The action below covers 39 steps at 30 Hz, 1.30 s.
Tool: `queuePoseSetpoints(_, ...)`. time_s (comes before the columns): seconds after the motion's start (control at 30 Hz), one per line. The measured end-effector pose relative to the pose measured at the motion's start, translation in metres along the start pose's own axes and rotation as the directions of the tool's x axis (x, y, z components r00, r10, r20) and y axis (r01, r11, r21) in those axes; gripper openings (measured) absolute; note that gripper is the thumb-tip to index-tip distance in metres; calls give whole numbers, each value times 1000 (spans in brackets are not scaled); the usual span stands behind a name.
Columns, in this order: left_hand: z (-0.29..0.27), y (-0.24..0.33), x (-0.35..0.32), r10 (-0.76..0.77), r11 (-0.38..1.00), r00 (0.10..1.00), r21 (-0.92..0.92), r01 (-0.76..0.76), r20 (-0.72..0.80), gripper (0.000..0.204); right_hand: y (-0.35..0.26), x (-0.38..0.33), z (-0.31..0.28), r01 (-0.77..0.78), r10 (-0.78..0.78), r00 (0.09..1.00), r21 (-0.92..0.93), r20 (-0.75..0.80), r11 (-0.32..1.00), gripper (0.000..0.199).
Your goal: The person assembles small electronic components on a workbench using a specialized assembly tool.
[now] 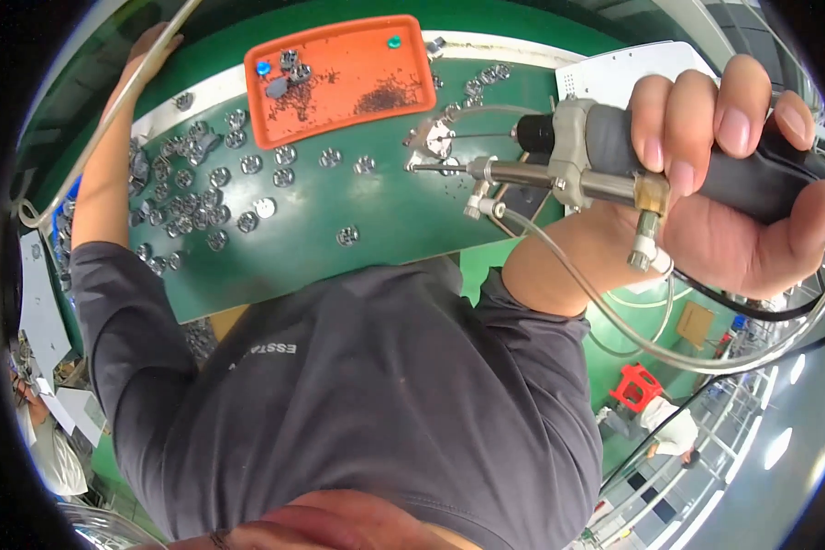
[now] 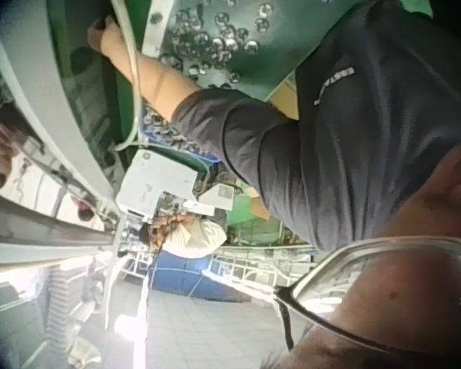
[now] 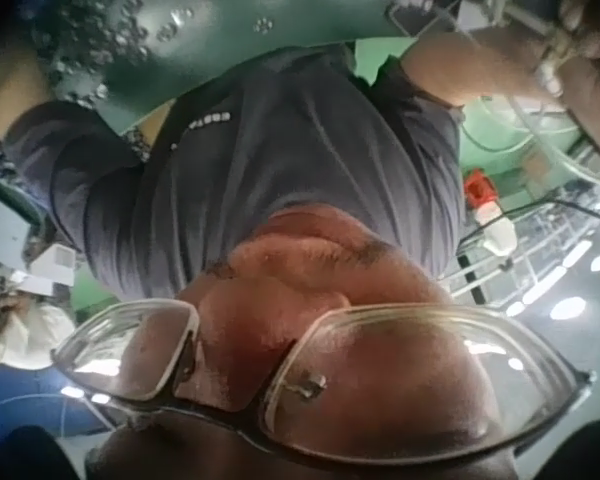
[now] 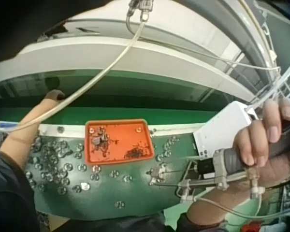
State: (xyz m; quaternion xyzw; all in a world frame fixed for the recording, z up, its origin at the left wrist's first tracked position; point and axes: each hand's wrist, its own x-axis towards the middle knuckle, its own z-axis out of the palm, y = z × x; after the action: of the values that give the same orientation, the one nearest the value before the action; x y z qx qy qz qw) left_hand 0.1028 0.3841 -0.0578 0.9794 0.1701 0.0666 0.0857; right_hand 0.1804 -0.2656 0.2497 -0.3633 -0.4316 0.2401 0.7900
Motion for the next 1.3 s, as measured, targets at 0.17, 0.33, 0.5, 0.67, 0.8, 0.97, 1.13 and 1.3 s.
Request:
queuePoseSetpoints(0.17, -54, 84, -15, -141, 927, 977, -324, 186, 159, 39, 21, -7, 25, 147, -59, 974, 415, -219, 898, 35)
queuePoseSetpoints(0.33, -116, 132, -89, -32, 847, 988, -529, -53, -150, 37, 4, -2, 3, -23, 26, 996, 38, -81, 999, 33)
queuePoseSetpoints(0.5, -133, 172, -161, -79, 893, 995, -448, 47, -53, 40, 8, -3, 1, -6, 7, 997, 16, -76, 1000, 37)
queuePoseSetpoints(0.67, -131, 235, -235, 87, 898, 995, -436, -56, 51, 29, 4, -8, -12, 39, -39, 999, 26, -37, 999, 43)
queuePoseSetpoints(0.8, -121, 266, -262, 135, 906, 987, -414, -87, 88, 28, 11, -3, -14, 22, -18, 999, 104, -44, 994, 41)
queuePoseSetpoints(0.97, -105, 268, -270, 163, 944, 983, -301, -131, 83, 28, 33, 0, 5, 10, -2, 998, 147, -58, 989, 40)
queuePoseSetpoints(1.13, -95, 262, -269, 131, 967, 979, -239, -90, 158, 26, 49, 0, 20, 106, -59, 990, 408, -127, 907, 41)
queuePoseSetpoints(1.3, -100, 269, -277, 100, 960, 976, -278, -43, 193, 30, 22, -2, -3, 25, -24, 999, 29, -29, 999, 37)
